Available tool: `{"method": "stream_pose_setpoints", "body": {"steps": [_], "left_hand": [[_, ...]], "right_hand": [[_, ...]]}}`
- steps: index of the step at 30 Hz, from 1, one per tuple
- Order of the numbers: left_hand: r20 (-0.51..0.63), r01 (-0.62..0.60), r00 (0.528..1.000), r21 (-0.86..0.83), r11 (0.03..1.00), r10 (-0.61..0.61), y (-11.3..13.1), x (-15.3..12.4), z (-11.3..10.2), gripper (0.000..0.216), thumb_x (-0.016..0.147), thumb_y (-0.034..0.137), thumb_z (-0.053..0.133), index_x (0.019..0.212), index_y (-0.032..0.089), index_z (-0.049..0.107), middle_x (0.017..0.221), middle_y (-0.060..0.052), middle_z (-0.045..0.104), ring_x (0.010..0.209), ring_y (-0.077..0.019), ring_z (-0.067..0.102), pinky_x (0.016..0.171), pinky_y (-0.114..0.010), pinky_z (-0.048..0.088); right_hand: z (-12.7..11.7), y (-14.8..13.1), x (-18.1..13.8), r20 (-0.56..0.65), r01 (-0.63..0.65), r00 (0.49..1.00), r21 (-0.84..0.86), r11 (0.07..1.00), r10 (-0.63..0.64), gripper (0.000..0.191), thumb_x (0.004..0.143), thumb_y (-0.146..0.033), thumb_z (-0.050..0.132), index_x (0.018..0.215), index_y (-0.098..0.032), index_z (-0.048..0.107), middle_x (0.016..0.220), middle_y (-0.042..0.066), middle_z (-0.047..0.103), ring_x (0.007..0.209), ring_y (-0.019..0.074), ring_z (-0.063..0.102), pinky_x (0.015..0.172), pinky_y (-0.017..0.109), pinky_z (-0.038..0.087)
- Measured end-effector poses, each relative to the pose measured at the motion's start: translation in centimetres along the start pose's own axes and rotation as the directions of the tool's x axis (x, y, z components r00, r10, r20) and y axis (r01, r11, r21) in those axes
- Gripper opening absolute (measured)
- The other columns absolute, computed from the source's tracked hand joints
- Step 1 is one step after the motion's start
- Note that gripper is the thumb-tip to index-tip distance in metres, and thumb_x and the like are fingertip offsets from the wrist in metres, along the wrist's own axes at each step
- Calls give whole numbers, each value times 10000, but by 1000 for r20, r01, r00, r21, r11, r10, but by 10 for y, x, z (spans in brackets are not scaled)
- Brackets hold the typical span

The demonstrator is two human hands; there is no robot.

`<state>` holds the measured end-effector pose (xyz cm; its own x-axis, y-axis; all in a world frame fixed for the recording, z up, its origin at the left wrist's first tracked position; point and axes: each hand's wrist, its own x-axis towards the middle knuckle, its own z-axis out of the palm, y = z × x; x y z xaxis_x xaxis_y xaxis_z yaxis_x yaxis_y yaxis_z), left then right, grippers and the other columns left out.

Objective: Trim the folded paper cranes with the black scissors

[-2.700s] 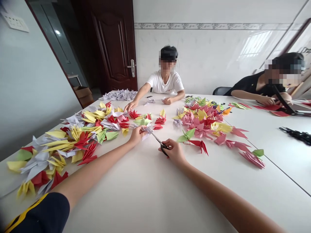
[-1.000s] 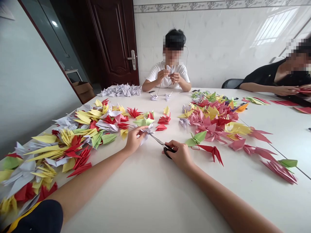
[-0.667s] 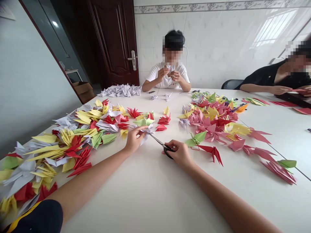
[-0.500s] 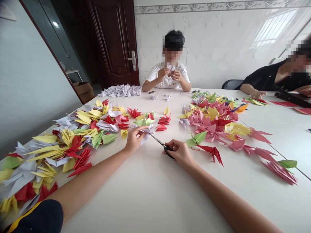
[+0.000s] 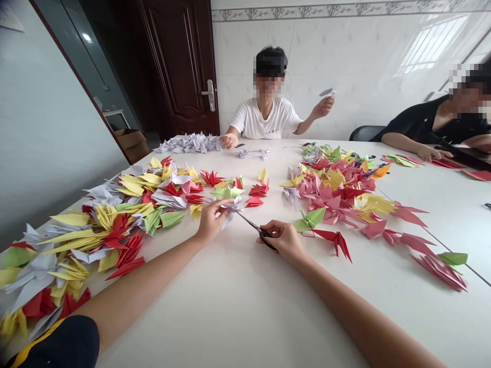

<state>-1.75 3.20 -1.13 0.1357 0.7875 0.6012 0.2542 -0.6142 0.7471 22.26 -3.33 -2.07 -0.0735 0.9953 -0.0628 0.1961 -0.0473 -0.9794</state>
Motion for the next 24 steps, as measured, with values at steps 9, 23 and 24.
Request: {"method": "stream_pose_setpoints", "body": {"steps": [9,23,24], "left_hand": [[-8,-13,1000,-7,1000,13,-3,0,0,306,870,169,617,1157,213,716,890,-24,690,745,-120,596,694,-210,473],[-24,1,1000,-6,1000,-1,0,0,1,308,862,160,631,1155,201,718,879,-25,712,701,-112,599,674,-208,493],[-28,-2,1000,-9,1000,2,0,0,1,307,863,162,630,1156,201,716,889,-27,715,704,-114,604,677,-211,497]], "right_hand": [[4,-8,-4,-10,-9,1000,4,1000,9,343,650,-337,815,915,-173,672,781,66,745,513,144,610,351,190,318],[7,0,-7,-80,142,985,-118,983,-151,222,694,-285,729,877,-209,631,798,52,765,829,288,760,690,330,576],[8,0,-8,-94,161,980,-150,975,-176,205,700,-280,715,874,-211,632,804,57,770,826,288,760,702,339,578]]}}
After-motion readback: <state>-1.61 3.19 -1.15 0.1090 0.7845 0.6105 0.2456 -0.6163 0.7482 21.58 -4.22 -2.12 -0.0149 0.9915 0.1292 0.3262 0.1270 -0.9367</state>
